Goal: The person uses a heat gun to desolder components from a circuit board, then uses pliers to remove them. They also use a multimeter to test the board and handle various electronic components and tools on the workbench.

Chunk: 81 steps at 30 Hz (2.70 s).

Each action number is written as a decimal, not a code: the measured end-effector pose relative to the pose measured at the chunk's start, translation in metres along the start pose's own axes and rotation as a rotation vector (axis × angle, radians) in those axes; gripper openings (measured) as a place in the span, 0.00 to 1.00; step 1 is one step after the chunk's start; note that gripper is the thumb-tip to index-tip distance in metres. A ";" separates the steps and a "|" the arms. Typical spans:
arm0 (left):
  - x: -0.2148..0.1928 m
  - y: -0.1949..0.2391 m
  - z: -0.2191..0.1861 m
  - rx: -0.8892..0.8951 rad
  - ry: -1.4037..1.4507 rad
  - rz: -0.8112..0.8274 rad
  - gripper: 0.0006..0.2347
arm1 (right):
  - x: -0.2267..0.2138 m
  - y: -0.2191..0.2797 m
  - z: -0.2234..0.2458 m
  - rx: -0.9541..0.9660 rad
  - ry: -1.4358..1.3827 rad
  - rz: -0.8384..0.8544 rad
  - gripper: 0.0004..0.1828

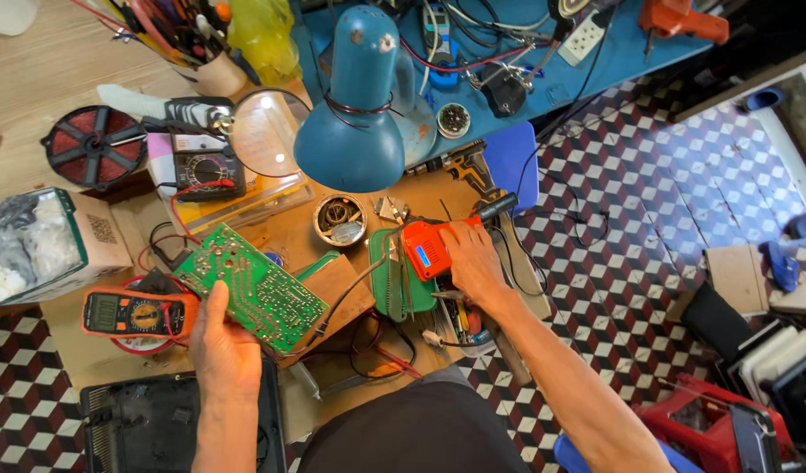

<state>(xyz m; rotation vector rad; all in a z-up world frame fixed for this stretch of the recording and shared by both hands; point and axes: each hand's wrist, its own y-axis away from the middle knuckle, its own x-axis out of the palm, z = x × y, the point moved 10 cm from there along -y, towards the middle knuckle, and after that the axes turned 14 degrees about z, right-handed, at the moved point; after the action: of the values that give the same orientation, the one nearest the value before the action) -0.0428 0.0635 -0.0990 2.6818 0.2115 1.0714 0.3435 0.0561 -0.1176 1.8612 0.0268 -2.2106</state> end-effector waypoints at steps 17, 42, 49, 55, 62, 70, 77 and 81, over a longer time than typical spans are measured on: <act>-0.028 -0.012 0.017 0.182 0.180 -0.170 0.14 | -0.038 0.004 -0.005 -0.530 0.004 0.079 0.27; 0.099 0.050 0.110 -0.288 0.071 0.061 0.14 | -0.083 -0.028 -0.107 0.312 -1.411 -0.326 0.11; 0.099 0.044 0.102 -0.284 0.045 0.062 0.14 | -0.058 -0.035 -0.118 0.415 -1.412 -0.288 0.11; 0.105 0.042 0.105 -0.288 0.054 0.068 0.14 | -0.052 -0.033 -0.121 0.422 -1.419 -0.307 0.12; 0.100 0.043 0.106 -0.293 0.041 0.054 0.14 | -0.050 -0.033 -0.118 0.402 -1.449 -0.315 0.11; 0.086 0.041 0.108 -0.291 0.030 0.023 0.14 | -0.048 -0.034 -0.120 0.403 -1.446 -0.325 0.11; 0.085 0.040 0.107 -0.304 0.034 0.007 0.15 | -0.042 -0.035 -0.123 0.413 -1.437 -0.325 0.11; 0.087 0.039 0.105 -0.297 0.039 0.025 0.15 | -0.038 -0.036 -0.124 0.427 -1.470 -0.327 0.11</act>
<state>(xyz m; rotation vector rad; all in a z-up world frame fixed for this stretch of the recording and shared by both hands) 0.0942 0.0270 -0.1041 2.4065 0.0220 1.0698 0.4616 0.1188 -0.1083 -0.0928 -0.4443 -3.3912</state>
